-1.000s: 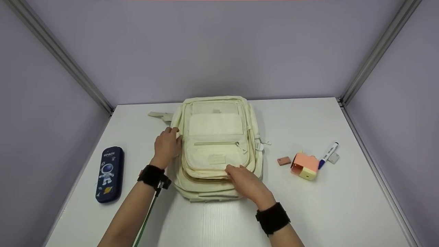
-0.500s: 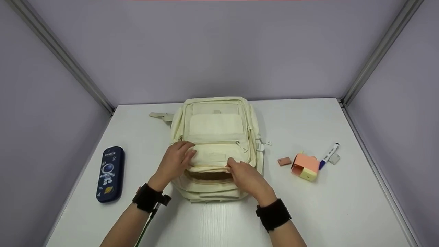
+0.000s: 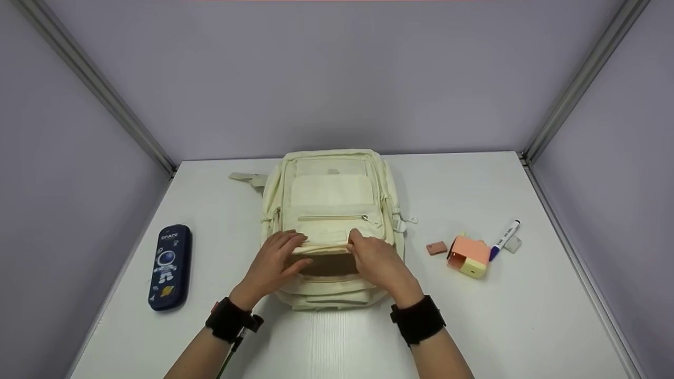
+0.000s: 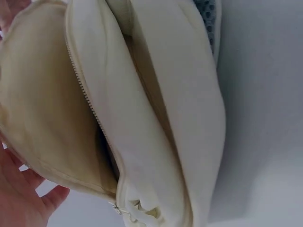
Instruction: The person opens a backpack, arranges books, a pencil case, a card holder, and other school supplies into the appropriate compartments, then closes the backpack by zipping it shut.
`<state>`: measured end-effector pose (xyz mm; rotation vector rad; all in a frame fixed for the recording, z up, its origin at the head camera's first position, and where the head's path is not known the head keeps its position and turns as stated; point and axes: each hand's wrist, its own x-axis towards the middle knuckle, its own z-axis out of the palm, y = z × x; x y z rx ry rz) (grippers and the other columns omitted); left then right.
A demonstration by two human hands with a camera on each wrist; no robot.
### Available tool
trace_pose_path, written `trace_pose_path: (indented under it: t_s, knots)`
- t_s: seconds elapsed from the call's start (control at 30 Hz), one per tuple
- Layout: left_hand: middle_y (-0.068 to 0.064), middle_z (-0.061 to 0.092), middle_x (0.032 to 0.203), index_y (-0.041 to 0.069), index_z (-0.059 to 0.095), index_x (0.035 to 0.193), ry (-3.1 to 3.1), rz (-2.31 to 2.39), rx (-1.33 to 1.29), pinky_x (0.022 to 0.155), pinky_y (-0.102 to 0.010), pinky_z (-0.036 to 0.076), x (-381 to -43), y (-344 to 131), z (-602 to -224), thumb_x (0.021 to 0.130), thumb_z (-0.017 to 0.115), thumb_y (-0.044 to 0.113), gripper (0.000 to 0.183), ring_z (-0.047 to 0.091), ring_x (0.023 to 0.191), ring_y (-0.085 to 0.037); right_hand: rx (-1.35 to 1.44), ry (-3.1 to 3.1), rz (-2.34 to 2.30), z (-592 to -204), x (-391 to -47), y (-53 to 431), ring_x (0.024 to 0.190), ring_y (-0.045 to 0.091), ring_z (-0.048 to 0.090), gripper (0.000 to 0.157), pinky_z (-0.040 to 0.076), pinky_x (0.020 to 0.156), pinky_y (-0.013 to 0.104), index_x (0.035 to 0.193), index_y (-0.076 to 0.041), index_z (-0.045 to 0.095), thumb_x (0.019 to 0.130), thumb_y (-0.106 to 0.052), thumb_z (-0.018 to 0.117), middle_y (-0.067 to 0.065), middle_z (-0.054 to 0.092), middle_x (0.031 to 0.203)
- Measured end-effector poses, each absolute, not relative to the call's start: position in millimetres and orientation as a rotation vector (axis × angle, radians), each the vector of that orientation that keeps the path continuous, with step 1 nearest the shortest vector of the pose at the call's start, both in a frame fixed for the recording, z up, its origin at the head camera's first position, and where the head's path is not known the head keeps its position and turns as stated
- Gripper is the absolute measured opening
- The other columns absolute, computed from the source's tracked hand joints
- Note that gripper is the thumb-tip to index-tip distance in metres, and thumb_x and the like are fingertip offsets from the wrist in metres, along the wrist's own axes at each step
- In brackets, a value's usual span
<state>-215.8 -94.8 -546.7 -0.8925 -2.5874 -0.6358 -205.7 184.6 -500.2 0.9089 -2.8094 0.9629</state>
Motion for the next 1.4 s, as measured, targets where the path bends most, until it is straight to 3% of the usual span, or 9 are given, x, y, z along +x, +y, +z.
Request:
trace_pose_path:
  t_s: [0.1, 0.27, 0.5, 0.7, 0.87, 1.0, 1.1, 1.2, 1.4]
  knots:
    - [-0.004, 0.059, 0.126, 0.012, 0.057, 0.127, -2.574, -0.600, -0.889, 0.109, -0.045, 0.031, -218.9, -98.7, -552.8, 0.093, 0.068, 0.037, 0.043, 0.049, 0.127, -0.024, 0.895, -2.818, 0.961, -494.7, -206.9, 183.5, 0.056, 0.007, 0.038, 0.011, 0.037, 0.057, 0.029, 0.097, -0.013, 0.049, 0.105, -0.020, 0.049, -0.009, 0.041, 0.067]
    - [-0.007, 0.059, 0.128, 0.010, 0.059, 0.121, -2.540, -0.582, -0.865, 0.108, -0.043, 0.034, -227.4, -107.4, -556.1, 0.088, 0.076, 0.019, 0.038, 0.049, 0.127, -0.028, 0.878, -2.829, 0.948, -484.9, -208.9, 181.7, 0.057, 0.008, 0.038, 0.012, 0.037, 0.058, 0.031, 0.097, -0.013, 0.050, 0.105, -0.022, 0.048, -0.008, 0.042, 0.068]
    - [-0.010, 0.062, 0.123, 0.005, 0.062, 0.118, -2.512, -0.677, -0.922, 0.105, -0.044, 0.039, -239.1, -114.2, -549.4, 0.086, 0.073, 0.003, 0.034, 0.053, 0.125, -0.030, 0.863, -2.760, 0.917, -478.8, -213.2, 180.5, 0.060, 0.009, 0.040, 0.009, 0.037, 0.059, 0.031, 0.097, -0.013, 0.054, 0.103, -0.020, 0.053, -0.009, 0.045, 0.071]
    - [-0.011, 0.066, 0.113, 0.005, 0.065, 0.114, -2.475, -0.747, -0.915, 0.087, -0.040, 0.051, -242.7, -115.8, -539.2, 0.087, 0.063, -0.007, 0.030, 0.063, 0.108, -0.028, 0.890, -2.633, 0.905, -478.4, -215.1, 183.2, 0.063, 0.009, 0.048, 0.008, 0.043, 0.060, 0.032, 0.098, -0.014, 0.062, 0.100, -0.021, 0.059, -0.009, 0.053, 0.075]
    - [-0.011, 0.070, 0.101, 0.004, 0.064, 0.110, -2.470, -0.799, -0.886, 0.075, -0.038, 0.054, -243.7, -114.8, -525.3, 0.086, 0.061, -0.007, 0.026, 0.068, 0.090, -0.024, 0.895, -2.498, 0.943, -474.6, -217.2, 192.1, 0.088, 0.015, 0.066, 0.019, 0.053, 0.074, 0.038, 0.112, -0.011, 0.068, 0.093, -0.018, 0.069, 0.000, 0.069, 0.099]
    - [-0.005, 0.070, 0.091, 0.007, 0.065, 0.104, -2.474, -0.880, -0.849, 0.064, -0.034, 0.051, -248.0, -112.1, -514.0, 0.097, 0.063, 0.010, 0.008, 0.065, 0.075, -0.016, 0.885, -2.390, 0.931, -474.3, -223.6, 198.9, 0.114, 0.021, 0.060, 0.045, 0.048, 0.090, 0.040, 0.128, -0.008, 0.062, 0.086, -0.012, 0.077, 0.006, 0.063, 0.125]
    - [0.001, 0.065, 0.080, 0.010, 0.065, 0.100, -2.479, -0.983, -0.805, 0.058, -0.030, 0.046, -253.7, -109.6, -506.7, 0.099, 0.061, 0.027, 0.018, 0.055, 0.063, -0.010, 0.843, -2.337, 0.924, -476.4, -230.9, 200.6, 0.122, 0.026, 0.054, 0.058, 0.044, 0.096, 0.043, 0.136, -0.009, 0.056, 0.083, -0.008, 0.080, 0.011, 0.055, 0.135]
    - [0.003, 0.057, 0.073, 0.010, 0.064, 0.097, -2.491, -1.094, -0.748, 0.056, -0.027, 0.040, -260.2, -107.8, -502.1, 0.099, 0.056, 0.034, 0.024, 0.045, 0.060, -0.009, 0.732, -2.351, 0.907, -480.1, -238.5, 199.6, 0.121, 0.030, 0.054, 0.064, 0.045, 0.092, 0.049, 0.140, -0.011, 0.052, 0.082, -0.006, 0.080, 0.015, 0.051, 0.137]
    - [0.005, 0.056, 0.076, 0.012, 0.063, 0.100, -2.487, -1.282, -0.665, 0.056, -0.027, 0.037, -268.5, -106.2, -502.0, 0.098, 0.057, 0.037, 0.025, 0.041, 0.060, -0.008, 0.447, -2.474, 0.857, -485.5, -254.2, 192.9, 0.100, 0.035, 0.062, 0.058, 0.051, 0.066, 0.052, 0.142, -0.019, 0.050, 0.089, -0.011, 0.074, 0.013, 0.054, 0.127]
